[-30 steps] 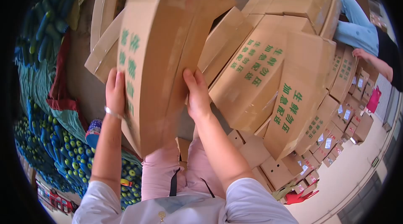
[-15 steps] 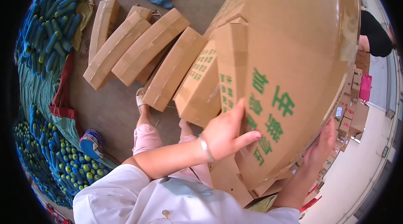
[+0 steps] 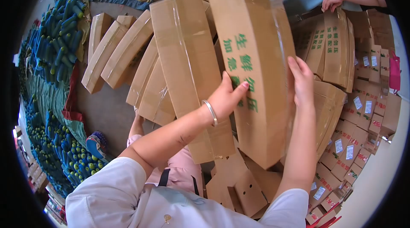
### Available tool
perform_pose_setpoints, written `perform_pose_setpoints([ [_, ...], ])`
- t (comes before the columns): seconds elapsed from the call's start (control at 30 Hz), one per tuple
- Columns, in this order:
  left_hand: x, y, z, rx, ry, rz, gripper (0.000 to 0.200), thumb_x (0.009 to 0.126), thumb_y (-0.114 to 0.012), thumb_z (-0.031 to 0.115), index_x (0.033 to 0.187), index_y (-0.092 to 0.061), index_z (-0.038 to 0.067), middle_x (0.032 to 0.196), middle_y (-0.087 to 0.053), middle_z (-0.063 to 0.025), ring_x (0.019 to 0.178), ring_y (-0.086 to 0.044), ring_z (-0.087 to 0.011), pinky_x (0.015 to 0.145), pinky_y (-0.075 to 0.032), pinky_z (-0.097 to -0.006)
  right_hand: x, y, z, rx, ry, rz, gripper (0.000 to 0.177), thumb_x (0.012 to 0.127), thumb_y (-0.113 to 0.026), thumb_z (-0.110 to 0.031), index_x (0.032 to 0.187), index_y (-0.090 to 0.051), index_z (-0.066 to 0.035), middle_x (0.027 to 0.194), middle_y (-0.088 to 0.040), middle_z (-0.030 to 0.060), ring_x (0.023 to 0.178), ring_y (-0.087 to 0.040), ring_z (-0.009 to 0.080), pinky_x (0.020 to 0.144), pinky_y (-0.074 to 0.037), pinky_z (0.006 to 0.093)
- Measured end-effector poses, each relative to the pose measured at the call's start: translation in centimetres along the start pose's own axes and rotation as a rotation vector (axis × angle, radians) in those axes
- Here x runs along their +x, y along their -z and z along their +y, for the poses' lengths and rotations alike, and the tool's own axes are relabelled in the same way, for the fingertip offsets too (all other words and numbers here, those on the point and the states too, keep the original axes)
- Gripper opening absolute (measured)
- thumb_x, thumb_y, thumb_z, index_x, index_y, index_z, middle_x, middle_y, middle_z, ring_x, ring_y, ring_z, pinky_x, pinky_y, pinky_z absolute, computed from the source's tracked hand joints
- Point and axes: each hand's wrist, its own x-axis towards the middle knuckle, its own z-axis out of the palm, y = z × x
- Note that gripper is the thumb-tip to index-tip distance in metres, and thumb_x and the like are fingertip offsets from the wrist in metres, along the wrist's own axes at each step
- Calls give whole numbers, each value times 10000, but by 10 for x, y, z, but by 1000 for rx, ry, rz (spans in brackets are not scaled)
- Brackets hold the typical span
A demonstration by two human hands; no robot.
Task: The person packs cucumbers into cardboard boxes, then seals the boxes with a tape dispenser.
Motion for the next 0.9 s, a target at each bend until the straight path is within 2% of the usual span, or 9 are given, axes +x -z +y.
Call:
perform_pose_setpoints([
  [0.1, -21, -6, 30, 490, -199, -28, 669, 911, -537, 311, 1311, -261, -149, 1353, -304, -357, 1309, -288, -414, 1066, -291, -379, 36, -29, 36, 21, 11, -91, 392, 878, -650, -256, 1148, -584, 21, 1052, -641, 43, 939, -582, 88, 833, -438, 224],
  [0.17, -55, 4, 73, 465, -311, -266, 568, 919, -528, 280, 1315, -376, -98, 1388, -334, -315, 1345, -274, -396, 1088, -275, -381, 54, -41, 67, 5, -13, -133, 410, 868, -661, -278, 1141, -587, 19, 1048, -642, 42, 939, -578, 84, 832, -434, 224],
  [0.3, -65, 88, 42, 242, -464, 477, 422, 929, -523, 189, 1315, -458, 31, 1337, -478, -128, 1217, -449, -206, 989, -364, -301, 63, -50, 72, -52, -79, -164, 480, 847, -677, -352, 1149, -586, 10, 1044, -638, 33, 949, -569, 86, 849, -423, 221],
  [0.37, -64, 127, 6, 220, -368, 720, 434, 961, -457, 196, 1364, -406, 43, 1341, -471, -60, 1184, -457, -151, 979, -363, -304, 67, -56, 67, 8, -144, -215, 534, 837, -677, -398, 1177, -569, -1, 1054, -634, 37, 947, -572, 98, 860, -423, 230],
  [0.47, -60, 125, -24, -129, 5, 610, 484, 1002, -324, 368, 1376, -386, 67, 1367, -447, -35, 1230, -427, -152, 975, -367, -280, 91, -60, 55, 44, -322, -402, 638, 818, -639, -524, 1201, -548, -22, 1093, -620, 64, 986, -576, 144, 880, -445, 282],
  [0.6, -45, 119, -64, -480, 1, 602, 628, 966, -297, 536, 1416, -323, 100, 1395, -412, -39, 1250, -411, -183, 1000, -371, -296, 104, -64, 55, 195, -439, -451, 584, 852, -608, -494, 1189, -546, -21, 1071, -626, 61, 954, -601, 155, 846, -482, 288],
  [0.7, -49, 79, -20, -334, 82, 928, 637, 959, -296, 551, 1363, -391, 68, 1319, -489, -49, 1181, -485, -195, 970, -408, -294, 90, -73, 47, 181, -372, -479, 528, 883, -582, -456, 1179, -547, -21, 1047, -630, 59, 955, -606, 144, 823, -497, 284],
  [0.8, -82, 124, -74, -582, 14, 711, 659, 950, -290, 573, 1360, -386, 66, 1299, -497, -78, 1160, -502, -217, 948, -432, -312, 80, -86, 47, 113, -319, -551, 587, 862, -609, -468, 1211, -517, -5, 1089, -609, 71, 989, -585, 143, 853, -469, 273],
  [0.9, -116, 141, -74, -723, -76, 550, 656, 988, -234, 488, 1486, -9, 126, 1541, -96, -75, 1401, -151, -216, 1125, -169, -333, 53, -115, 41, 112, -309, -529, 629, 856, -621, -463, 1255, -474, 0, 1151, -579, 75, 1044, -556, 145, 892, -444, 272],
])
